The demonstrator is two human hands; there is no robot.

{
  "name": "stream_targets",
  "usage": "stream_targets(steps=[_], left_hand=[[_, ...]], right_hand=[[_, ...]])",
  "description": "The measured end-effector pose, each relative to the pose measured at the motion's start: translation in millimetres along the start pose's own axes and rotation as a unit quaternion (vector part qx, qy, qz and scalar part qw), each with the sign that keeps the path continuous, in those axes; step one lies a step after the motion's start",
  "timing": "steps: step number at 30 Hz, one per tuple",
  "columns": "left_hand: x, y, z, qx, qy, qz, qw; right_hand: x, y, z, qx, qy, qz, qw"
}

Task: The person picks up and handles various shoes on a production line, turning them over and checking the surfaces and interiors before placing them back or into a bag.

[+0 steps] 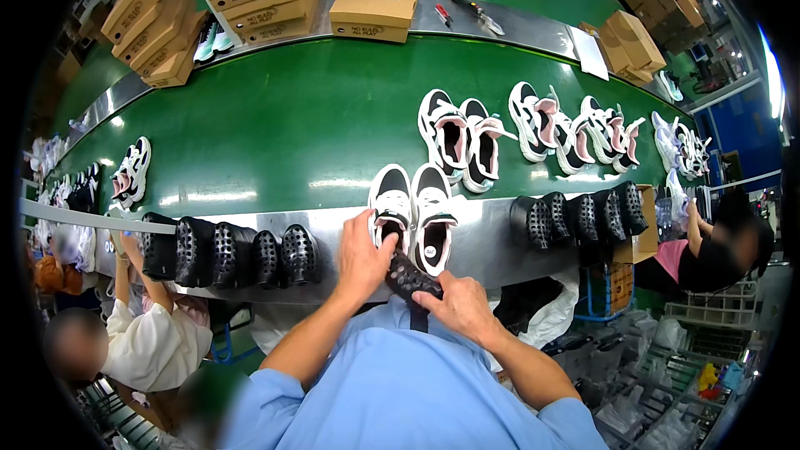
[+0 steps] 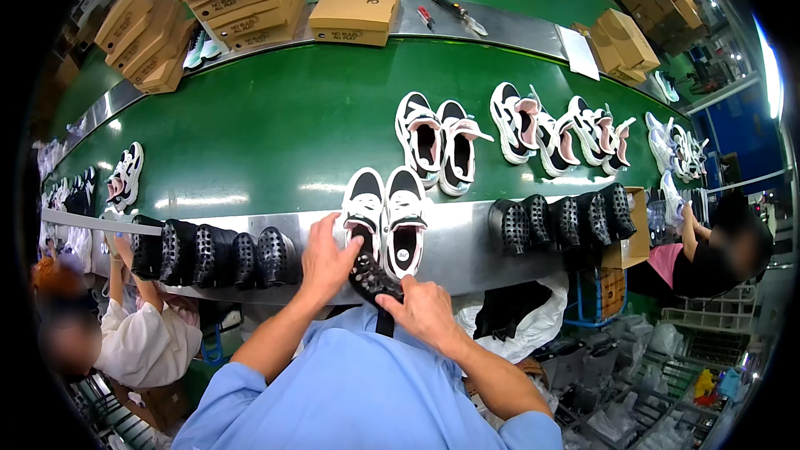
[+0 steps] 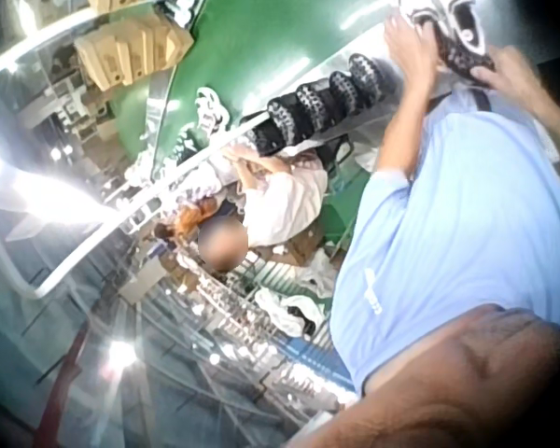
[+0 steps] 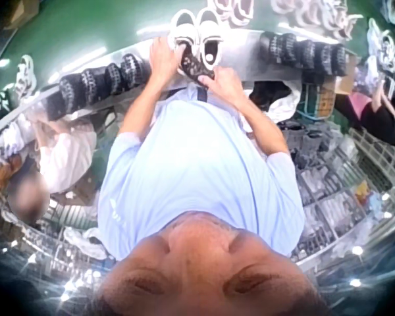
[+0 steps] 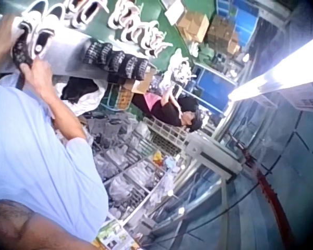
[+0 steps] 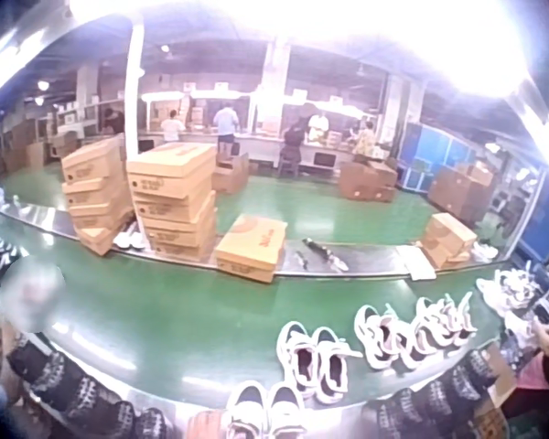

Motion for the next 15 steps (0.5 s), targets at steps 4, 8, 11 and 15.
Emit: stream_targets(steps=[4,8,11,15], left_hand=[[29,-36,68,0.168,-0.037,0.178,0.969],[36,-32,65,0.186,0.017,0.237,0.953],[35,-40,56,0.143,0.08,0.251,0.954],[17,-44,77,0.094,0.113,0.253,0.956]], right_hand=[[-6,-32,14,-0.029,0.072,-0.033,0.996],[26,-60,23,-0.029,0.146,-0.105,0.983],[89,-83,10,-0.094,0.208,-0.18,0.957],[99,-71,6,-0.246,0.137,-0.265,0.922]])
Point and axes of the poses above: each hand's wrist, its own y-axis away from the middle knuckle, its own x-axis out of the palm, z = x × y, the point moved 1 cm from there along -y, towards the middle knuckle, and after that the axes turned 10 degrees about x, right-handed, at the moved point
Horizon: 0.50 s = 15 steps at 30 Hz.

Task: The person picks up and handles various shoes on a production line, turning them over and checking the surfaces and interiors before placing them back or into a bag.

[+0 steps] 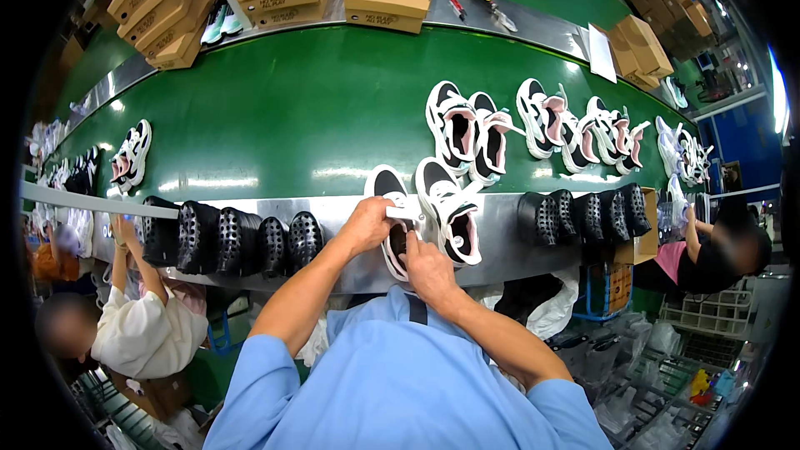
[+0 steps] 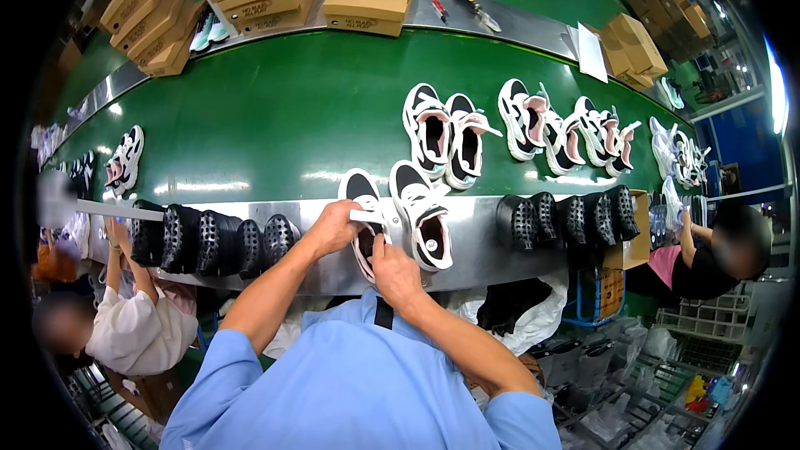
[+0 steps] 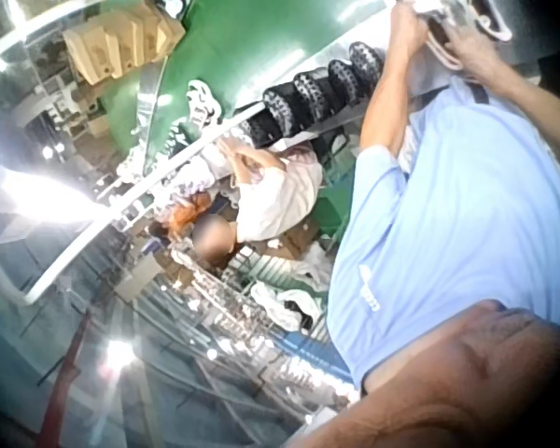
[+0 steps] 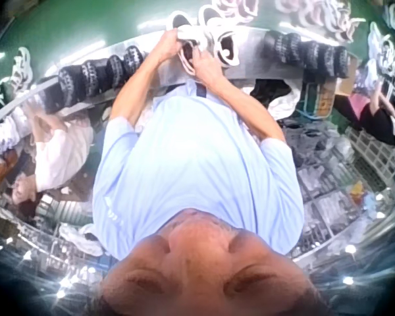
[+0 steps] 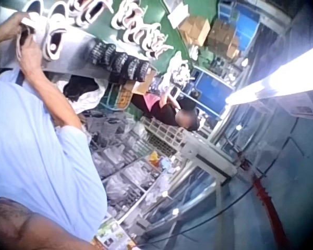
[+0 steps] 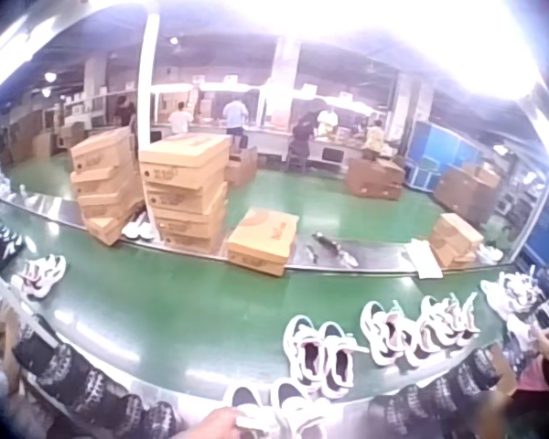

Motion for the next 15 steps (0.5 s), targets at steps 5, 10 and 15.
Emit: stream_targets(steps=[5,10,15], left_hand=[[10,4,9,0.015,-0.047,0.018,0.999],[14,43,0,-0.002,-0.09,-0.112,0.99],[53,62,-23,-0.224,-0.047,-0.135,0.964]], right_hand=[[33,-16,-3,0.056,-0.043,0.006,0.998],[9,-9,-4,0.168,-0.167,0.055,0.97],[-39,-50,9,0.085,-0.201,0.011,0.976]])
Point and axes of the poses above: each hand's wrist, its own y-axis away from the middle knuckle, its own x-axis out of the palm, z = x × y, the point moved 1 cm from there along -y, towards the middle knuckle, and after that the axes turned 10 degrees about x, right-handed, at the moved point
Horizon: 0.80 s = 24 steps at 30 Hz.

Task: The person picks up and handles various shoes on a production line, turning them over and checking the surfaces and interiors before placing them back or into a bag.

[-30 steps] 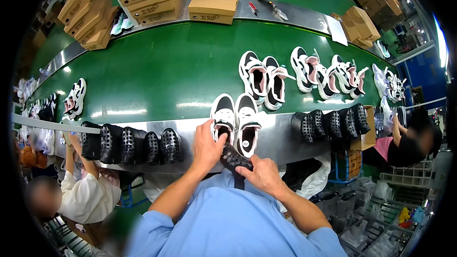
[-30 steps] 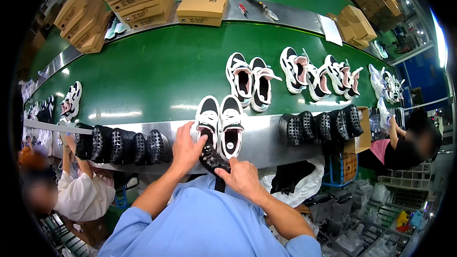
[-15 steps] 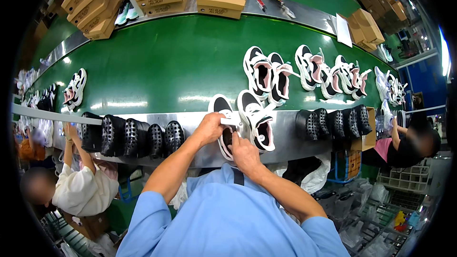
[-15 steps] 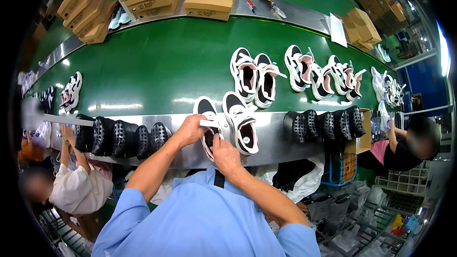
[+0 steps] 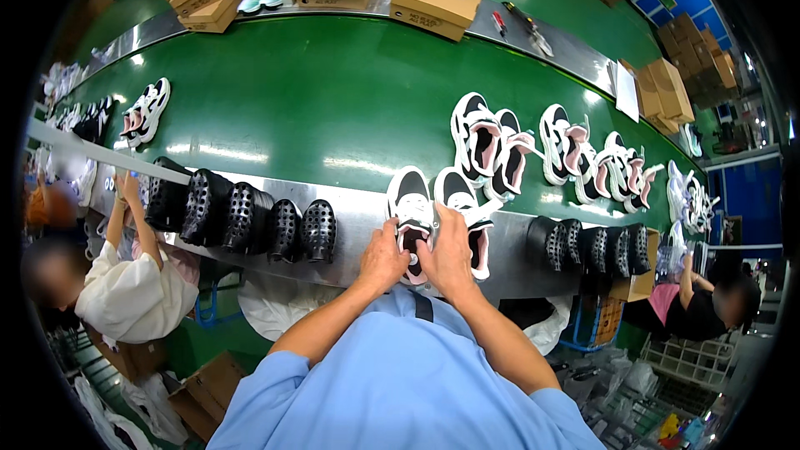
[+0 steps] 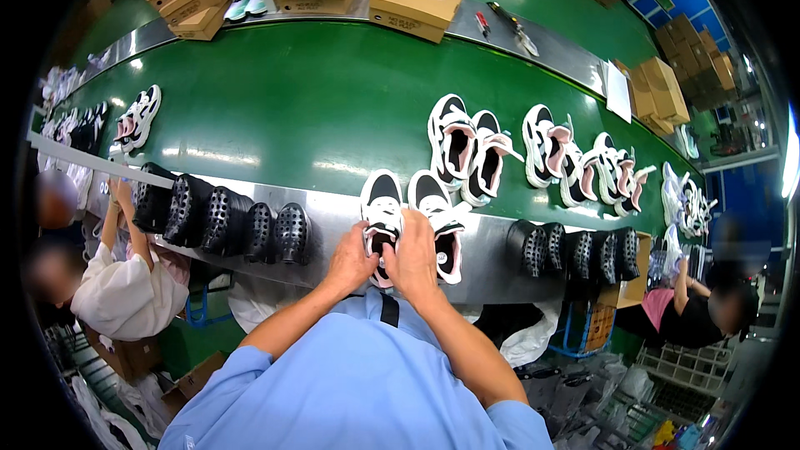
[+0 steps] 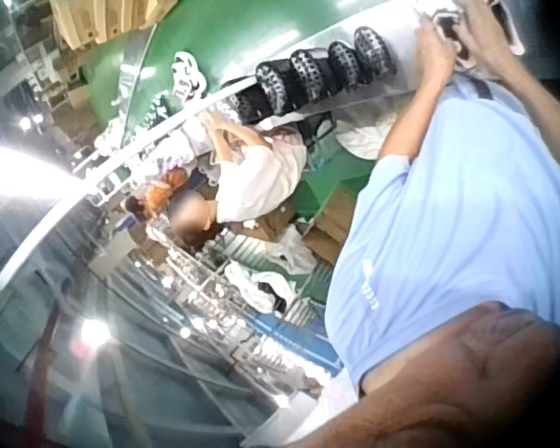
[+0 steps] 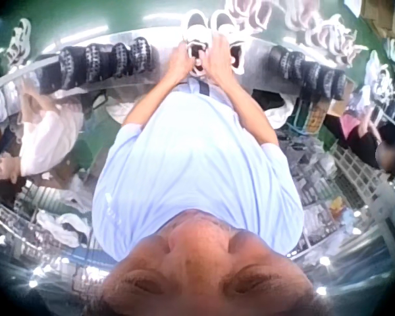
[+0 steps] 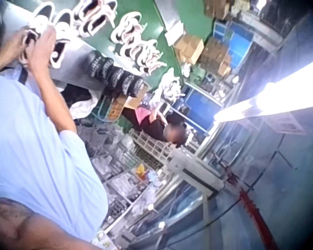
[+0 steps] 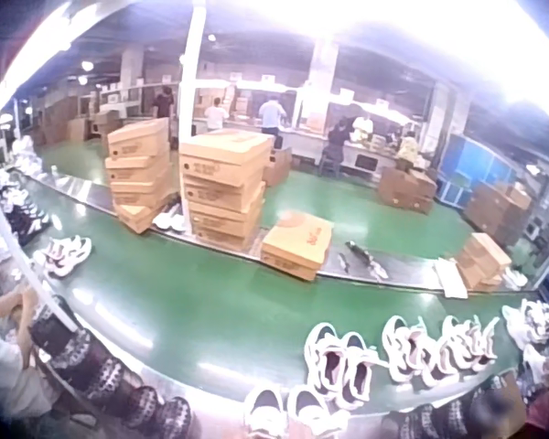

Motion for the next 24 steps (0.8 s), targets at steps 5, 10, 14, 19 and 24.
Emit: stream_targets(steps=[5,10,14,19,24], left_hand=[[-17,-5,16,0.023,0.026,-0.027,0.999],[-12,0,17,0.043,0.051,-0.087,0.994],[-16,5,15,0.06,0.071,-0.111,0.989],[-32,11,-37,0.199,-0.114,-0.116,0.966],[-37,-2,-35,0.372,-0.208,-0.074,0.901]], right_hand=[[17,-28,-36,0.012,-0.102,0.22,0.97],[46,-15,-34,-0.129,-0.069,0.181,0.972],[43,-26,-41,0.096,-0.259,0.285,0.918],[32,-33,-51,0.266,-0.545,0.243,0.758],[30,-33,-66,0.278,-0.531,0.264,0.755]])
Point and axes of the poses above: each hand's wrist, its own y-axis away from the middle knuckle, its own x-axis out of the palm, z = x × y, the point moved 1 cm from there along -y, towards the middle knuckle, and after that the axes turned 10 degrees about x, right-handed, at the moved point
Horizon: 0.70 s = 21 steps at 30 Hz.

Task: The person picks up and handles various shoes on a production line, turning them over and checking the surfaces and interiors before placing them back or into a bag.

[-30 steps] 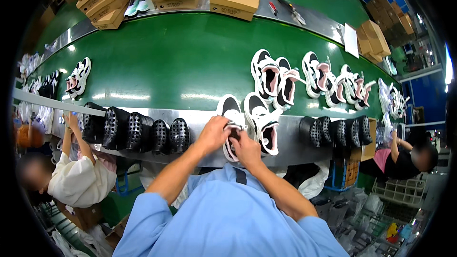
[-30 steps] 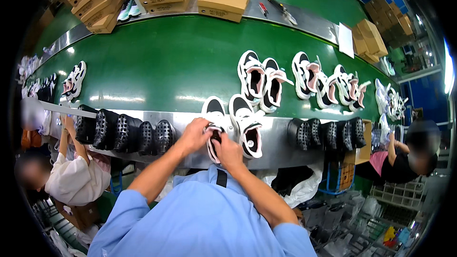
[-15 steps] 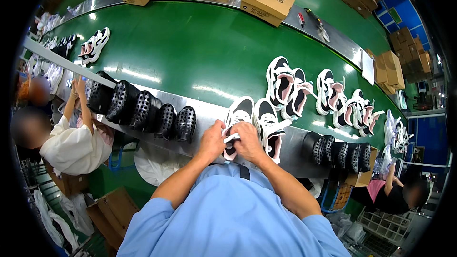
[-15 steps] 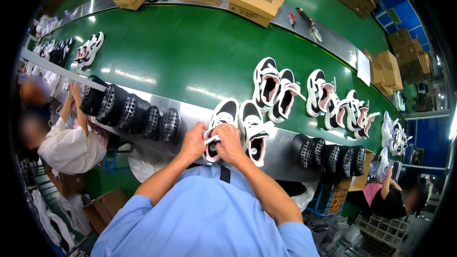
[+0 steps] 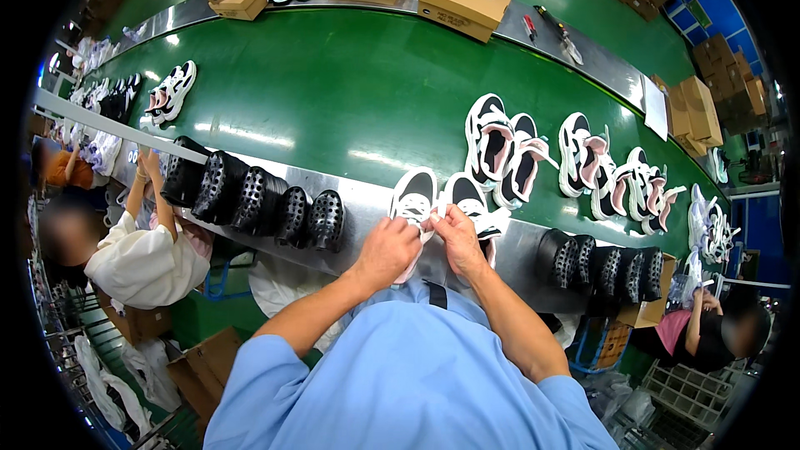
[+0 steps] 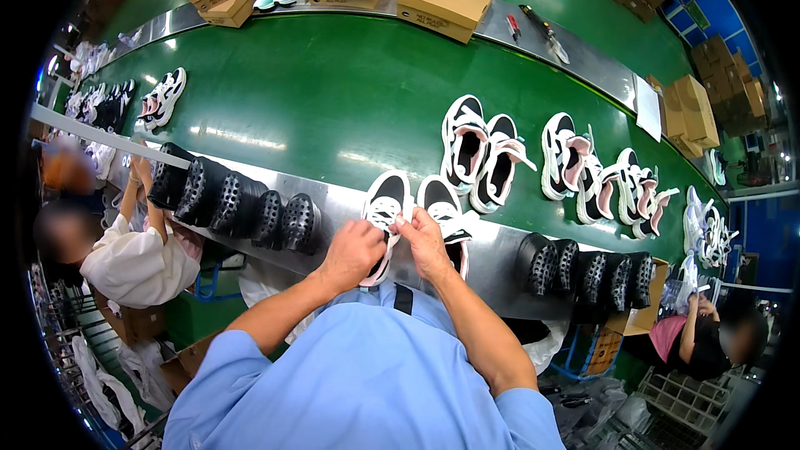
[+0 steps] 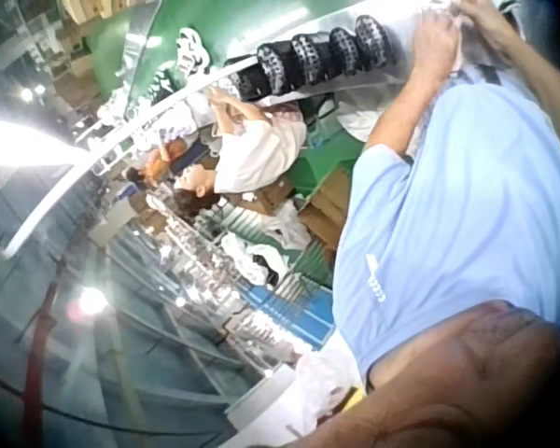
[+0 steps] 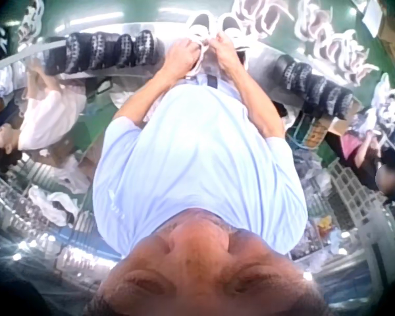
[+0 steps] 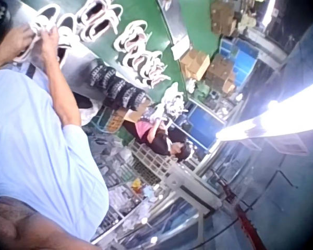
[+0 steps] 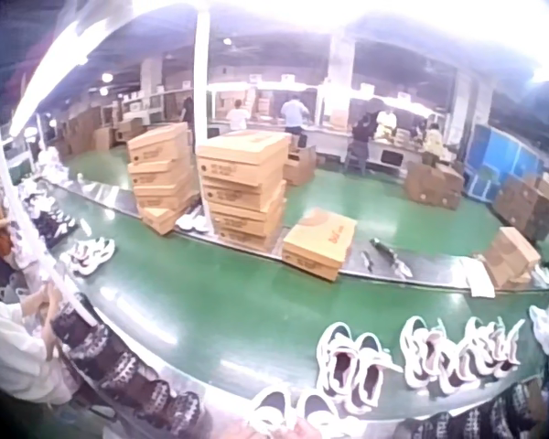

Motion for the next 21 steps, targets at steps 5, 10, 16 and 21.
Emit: stream_targets(steps=[5,10,16,21], left_hand=[[-1,10,-5,0.046,0.039,0.027,0.998],[9,40,-11,-0.072,-0.019,-0.033,0.997],[5,53,-28,-0.223,0.023,-0.035,0.974],[37,86,-23,-0.652,0.313,0.099,0.683]], right_hand=[[5,7,7,0.003,0.074,-0.017,0.997],[9,2,7,0.013,0.08,-0.002,0.997],[13,1,13,0.045,0.141,-0.009,0.989],[22,4,21,0.08,0.162,0.065,0.982]])
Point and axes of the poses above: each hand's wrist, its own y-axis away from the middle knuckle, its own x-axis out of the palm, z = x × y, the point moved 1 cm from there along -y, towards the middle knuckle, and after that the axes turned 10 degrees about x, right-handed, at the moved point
